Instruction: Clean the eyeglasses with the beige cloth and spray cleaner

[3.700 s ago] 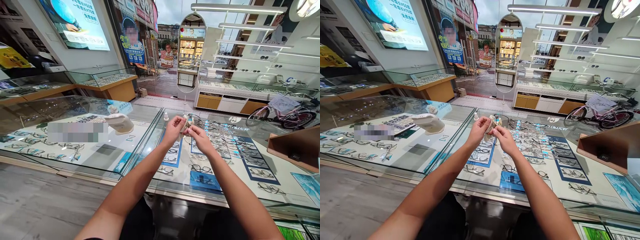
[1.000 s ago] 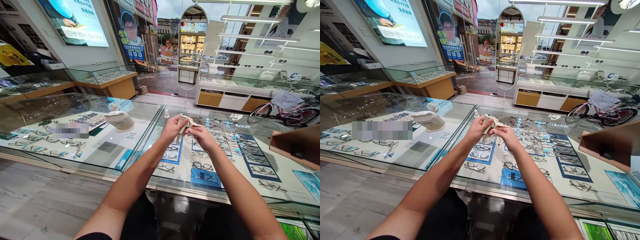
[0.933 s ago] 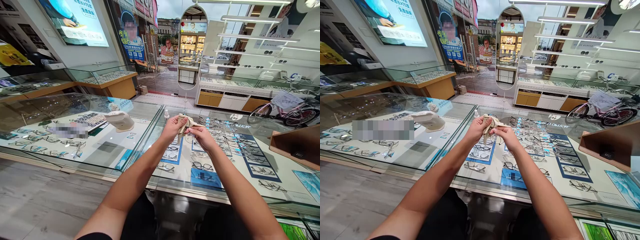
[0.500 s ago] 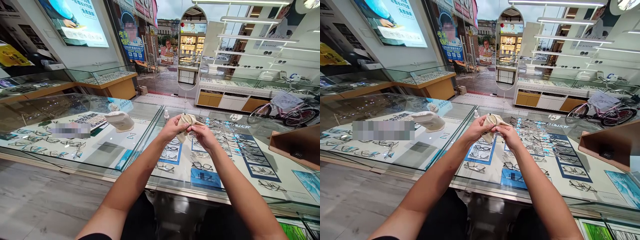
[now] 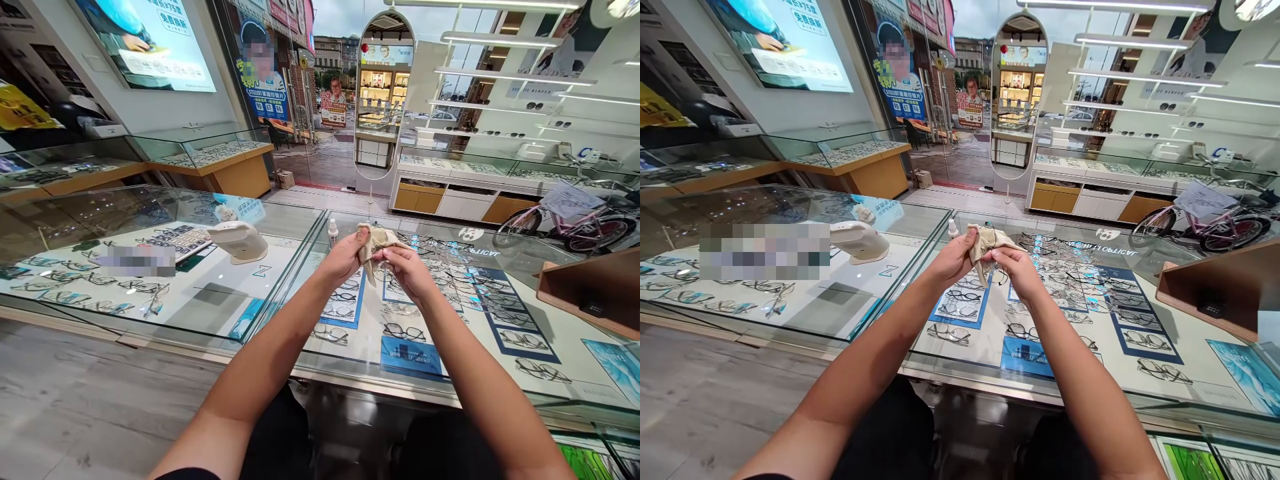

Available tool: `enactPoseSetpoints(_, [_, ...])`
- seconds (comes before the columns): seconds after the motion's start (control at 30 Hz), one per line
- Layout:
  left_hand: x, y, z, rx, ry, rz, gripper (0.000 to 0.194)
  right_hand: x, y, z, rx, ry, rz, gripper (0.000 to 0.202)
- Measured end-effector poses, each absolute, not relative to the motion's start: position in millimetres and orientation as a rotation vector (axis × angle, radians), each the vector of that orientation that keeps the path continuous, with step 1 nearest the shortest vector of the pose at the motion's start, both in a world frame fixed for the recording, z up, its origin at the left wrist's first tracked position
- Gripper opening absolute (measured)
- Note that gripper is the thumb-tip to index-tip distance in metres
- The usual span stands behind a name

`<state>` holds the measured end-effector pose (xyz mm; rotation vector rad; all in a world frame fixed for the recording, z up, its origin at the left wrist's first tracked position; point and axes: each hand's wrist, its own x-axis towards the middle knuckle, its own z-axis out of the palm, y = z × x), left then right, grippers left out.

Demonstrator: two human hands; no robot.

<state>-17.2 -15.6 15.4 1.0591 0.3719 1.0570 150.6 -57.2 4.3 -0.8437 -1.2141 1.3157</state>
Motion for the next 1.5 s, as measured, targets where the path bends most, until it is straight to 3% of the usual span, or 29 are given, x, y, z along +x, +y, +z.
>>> enactPoseSetpoints(0.23, [-21,-9,14,1.027,0.4,1.129,0.057,165,-60,17,-0.821,-1.195,1.203,0.027])
enactPoseSetpoints(0.43, [-19,-17,10,1.179,0.495,0.933,0.062,170,-59,25,-0.814,-1.139,0.962,0.027])
enactPoseSetpoints(1.0, [0,-39,5,1.151,0.452,0.982,0.052,152,-59,6,-0.802,-1.188,1.069,0.031])
enactPoseSetpoints(1.5, [-7,-39,5,1.19,0.426,0.866,0.06,154,-59,10,-0.79,-1.087,1.11,0.026])
